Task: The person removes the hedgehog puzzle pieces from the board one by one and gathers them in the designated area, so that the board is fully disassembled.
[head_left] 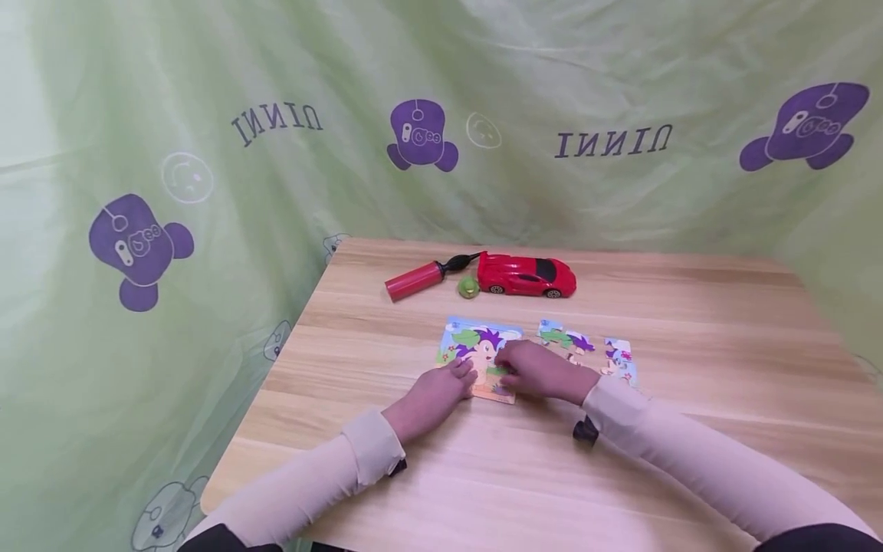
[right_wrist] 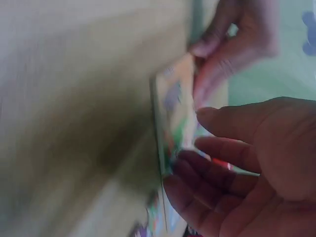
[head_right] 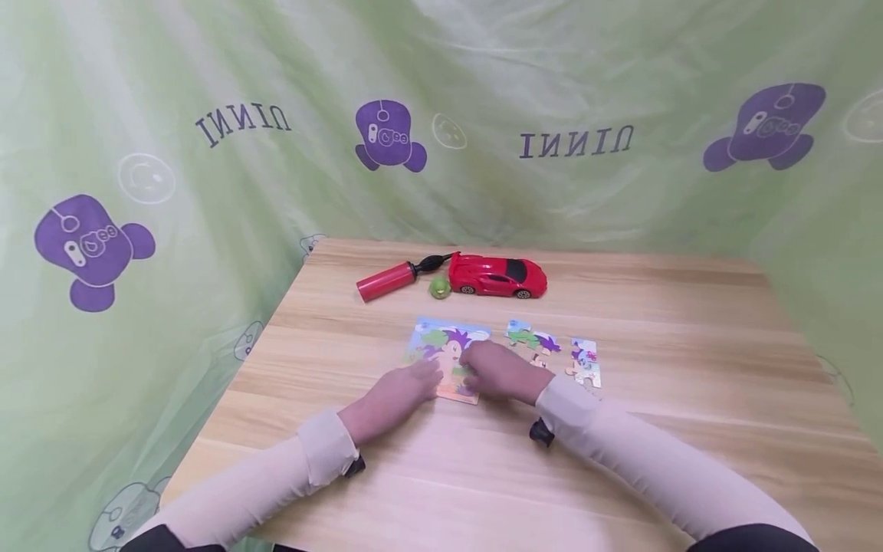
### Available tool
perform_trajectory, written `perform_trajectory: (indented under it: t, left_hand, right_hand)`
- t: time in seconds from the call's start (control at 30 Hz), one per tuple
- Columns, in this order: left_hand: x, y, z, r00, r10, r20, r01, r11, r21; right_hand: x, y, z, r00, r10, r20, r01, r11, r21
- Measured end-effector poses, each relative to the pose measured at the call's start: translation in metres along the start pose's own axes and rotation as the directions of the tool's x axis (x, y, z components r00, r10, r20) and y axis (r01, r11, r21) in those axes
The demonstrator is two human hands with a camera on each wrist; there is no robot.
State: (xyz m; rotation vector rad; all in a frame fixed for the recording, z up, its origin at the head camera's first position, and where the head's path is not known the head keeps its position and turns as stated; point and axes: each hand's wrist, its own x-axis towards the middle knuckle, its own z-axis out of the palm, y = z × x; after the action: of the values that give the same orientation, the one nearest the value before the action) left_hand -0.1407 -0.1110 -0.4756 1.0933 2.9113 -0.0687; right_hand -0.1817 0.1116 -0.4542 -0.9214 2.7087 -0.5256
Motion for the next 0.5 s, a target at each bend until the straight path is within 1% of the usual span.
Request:
perform_trajectory:
  t: [0.07, 0.17, 0.3, 0.4, 0.5]
  left_hand:
    - [0.000, 0.002, 0.000, 1.000, -0.004, -0.001, 0.004, 1.000, -0.012]
    - [0.000, 0.002, 0.001, 1.000, -0.015, 0.010, 0.016, 1.000, -0.017]
    - [0.001, 0.000, 0.002, 0.999, -0.032, 0.027, 0.032, 0.999, -0.015]
    - [0.001, 0.001, 0.002, 0.999, -0.026, 0.028, 0.026, 1.000, -0.013]
    - [0.002, 0.002, 0.000, 0.999, -0.018, 0.030, 0.018, 1.000, 0.000]
  right_hand:
    - [0.000, -0.005, 0.005, 1.000, 0.007, 0.010, -0.006, 0.999, -0.039]
    - [0.004, -0.009, 0.008, 0.999, 0.034, 0.015, -0.033, 0.997, -0.070]
    - [0.012, -0.011, 0.008, 0.995, 0.084, 0.047, -0.082, 0.996, -0.031]
    - [0.017, -0.011, 0.008, 0.990, 0.123, 0.065, -0.123, 0.992, 0.005]
    - [0.020, -0.011, 0.009, 0.985, 0.153, 0.078, -0.155, 0.988, 0.018]
